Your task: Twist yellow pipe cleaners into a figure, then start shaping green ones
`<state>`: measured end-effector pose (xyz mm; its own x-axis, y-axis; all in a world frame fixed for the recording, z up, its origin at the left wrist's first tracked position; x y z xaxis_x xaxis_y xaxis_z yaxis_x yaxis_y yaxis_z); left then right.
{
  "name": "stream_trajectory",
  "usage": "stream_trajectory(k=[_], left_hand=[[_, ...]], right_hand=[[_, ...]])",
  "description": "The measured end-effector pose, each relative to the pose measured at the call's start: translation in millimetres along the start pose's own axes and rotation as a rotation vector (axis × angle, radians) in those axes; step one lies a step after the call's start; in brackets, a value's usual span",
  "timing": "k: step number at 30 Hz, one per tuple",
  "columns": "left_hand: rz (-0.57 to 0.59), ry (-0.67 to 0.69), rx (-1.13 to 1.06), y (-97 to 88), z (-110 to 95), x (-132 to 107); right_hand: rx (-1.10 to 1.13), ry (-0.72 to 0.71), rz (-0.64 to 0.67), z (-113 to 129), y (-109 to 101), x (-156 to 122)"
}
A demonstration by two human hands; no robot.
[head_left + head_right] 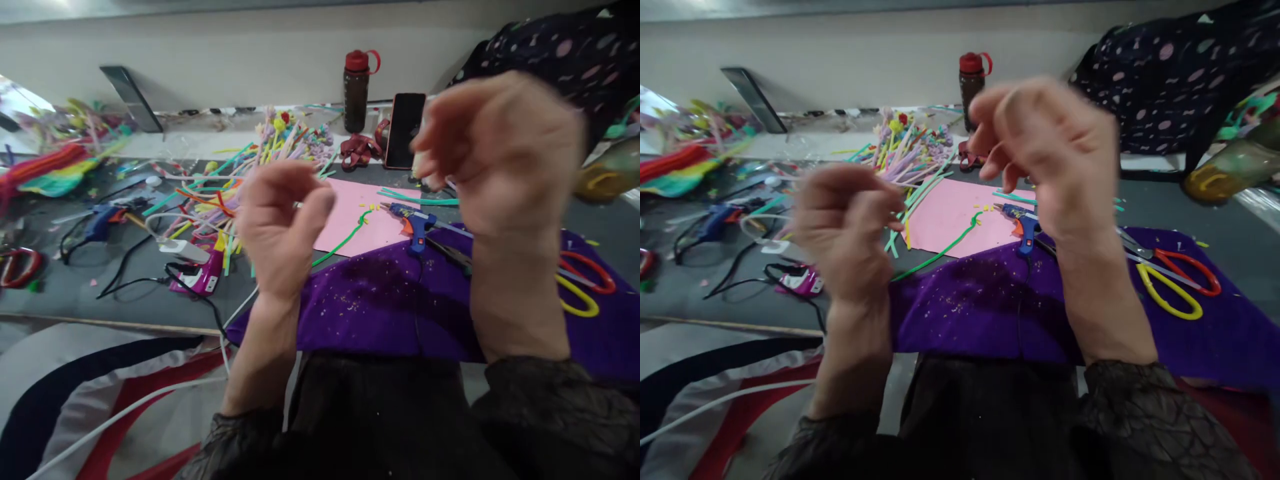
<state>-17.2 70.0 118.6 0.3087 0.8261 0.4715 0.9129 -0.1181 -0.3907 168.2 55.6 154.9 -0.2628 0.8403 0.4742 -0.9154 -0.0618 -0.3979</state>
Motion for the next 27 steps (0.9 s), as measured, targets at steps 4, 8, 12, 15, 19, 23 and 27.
stream_trajectory(k=[4,8,12,15,19,23,27], left_hand=[[0.411,-0.132,0.385,59.8,59,22],[0.446,-0.298,0.671,69.7,104,21],[0.507,-0.325,0.719,79.4,116,11],[0.574,-0.293,0.757,89.5,118,4],[0.609,-0.302,0.799,92.0,125,3],[0.464,-0.315,0.642,73.5,124,9],[0.353,-0.300,0.323,61.3,119,10]], right_hand=[[-0.307,0.135,0.196,-67,36,24],[-0.648,0.201,0.323,-116,56,26],[-0.891,0.264,0.467,-136,74,18],[-0.995,0.273,0.585,-144,90,13],[-0.999,0.265,0.585,-150,93,15],[-0.815,0.268,0.496,-146,82,21],[-0.603,0.199,0.401,-127,79,27]])
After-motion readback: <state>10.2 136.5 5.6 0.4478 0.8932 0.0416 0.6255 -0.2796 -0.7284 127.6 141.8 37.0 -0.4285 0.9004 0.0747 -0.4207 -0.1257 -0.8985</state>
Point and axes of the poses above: each hand's wrist, its own x-axis towards the middle knuckle, its own y-axis out of the palm, z = x × y, the point moved 10 cm from there along x, towards the middle knuckle, and after that the axes turned 14 degrees about z, right-handed, at the moved point
